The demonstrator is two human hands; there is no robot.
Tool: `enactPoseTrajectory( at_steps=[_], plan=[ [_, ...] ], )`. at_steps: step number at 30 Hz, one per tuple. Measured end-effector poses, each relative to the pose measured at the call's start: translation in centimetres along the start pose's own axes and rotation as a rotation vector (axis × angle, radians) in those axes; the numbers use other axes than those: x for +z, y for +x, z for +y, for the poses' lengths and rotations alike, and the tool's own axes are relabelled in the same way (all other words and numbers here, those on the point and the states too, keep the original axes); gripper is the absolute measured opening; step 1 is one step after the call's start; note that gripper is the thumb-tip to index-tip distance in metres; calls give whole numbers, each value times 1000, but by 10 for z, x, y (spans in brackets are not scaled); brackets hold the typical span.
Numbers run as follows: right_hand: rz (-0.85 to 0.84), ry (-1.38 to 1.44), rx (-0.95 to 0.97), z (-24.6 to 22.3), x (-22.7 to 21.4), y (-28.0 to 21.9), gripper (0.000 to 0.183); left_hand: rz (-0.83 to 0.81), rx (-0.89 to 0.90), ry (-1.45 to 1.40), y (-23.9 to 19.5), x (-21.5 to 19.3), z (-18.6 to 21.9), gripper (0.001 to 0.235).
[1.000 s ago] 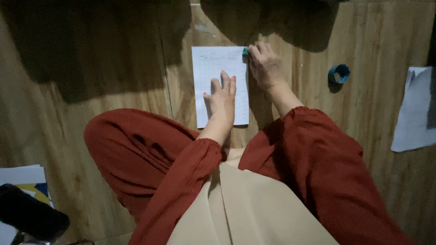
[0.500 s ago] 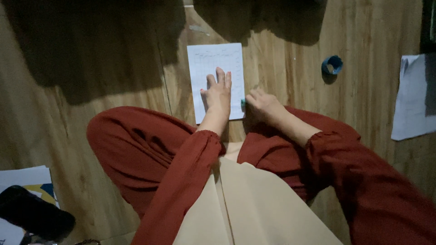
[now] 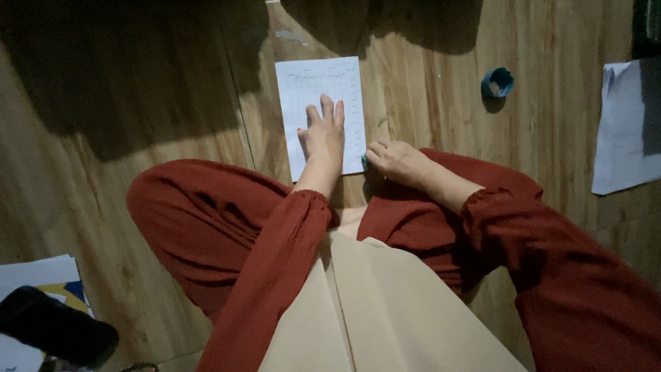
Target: The person sits on the floor and erases printed text on sheets of paper using a green eraser. They handle the papers one by one, erasing the content, and then place the sheets into a separate pile.
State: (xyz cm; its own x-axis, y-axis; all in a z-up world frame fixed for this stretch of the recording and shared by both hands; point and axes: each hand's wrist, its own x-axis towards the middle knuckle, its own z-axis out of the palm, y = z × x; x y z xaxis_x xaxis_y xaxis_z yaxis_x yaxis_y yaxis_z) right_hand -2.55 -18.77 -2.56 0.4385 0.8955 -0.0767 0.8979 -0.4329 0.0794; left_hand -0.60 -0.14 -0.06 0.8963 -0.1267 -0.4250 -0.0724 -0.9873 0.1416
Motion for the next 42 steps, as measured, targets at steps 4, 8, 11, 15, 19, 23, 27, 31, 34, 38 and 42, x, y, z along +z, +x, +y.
enactPoseTrajectory(
  at_steps=[4, 8, 11, 15, 19, 23, 27, 31, 34, 38, 42],
  plan=[
    [4, -87, -133, -3, -27, 5, 10, -6, -20, -2, -2, -7, 1, 57],
    [-235, 146, -136, -6, -25, -5, 16, -11, -8, -12, -2, -5, 1, 58],
    [-387, 328, 154, 11, -22, -21, 24, -14, 2, -24, -3, -7, -2, 58],
    [-463, 307, 630, 29, -22, -29, 35, -22, -6, -28, 0, -7, -2, 58],
    [-269, 386, 787, 1, 4, 4, 25, 95, 13, 20, -6, -4, -5, 54],
    [-295, 872, 1163, -19, 59, 9, 35, 137, 58, 16, -6, -2, -11, 52],
    [117, 1497, 1395, -37, 70, 2, 30, 147, 82, 38, -12, 0, -12, 58],
    [86, 1785, 1505, -29, 68, -3, 17, 162, 78, -6, -6, 4, -13, 55],
    [-16, 1834, 1488, -34, 70, -6, 17, 142, 79, -13, 0, 19, -14, 59],
    [-3, 1931, 1469, -35, 53, -1, 26, 137, 95, 23, -10, 4, -13, 61],
    [103, 1833, 1361, -46, 56, 12, 29, 116, 86, 46, 4, 21, -13, 78]
  ],
)
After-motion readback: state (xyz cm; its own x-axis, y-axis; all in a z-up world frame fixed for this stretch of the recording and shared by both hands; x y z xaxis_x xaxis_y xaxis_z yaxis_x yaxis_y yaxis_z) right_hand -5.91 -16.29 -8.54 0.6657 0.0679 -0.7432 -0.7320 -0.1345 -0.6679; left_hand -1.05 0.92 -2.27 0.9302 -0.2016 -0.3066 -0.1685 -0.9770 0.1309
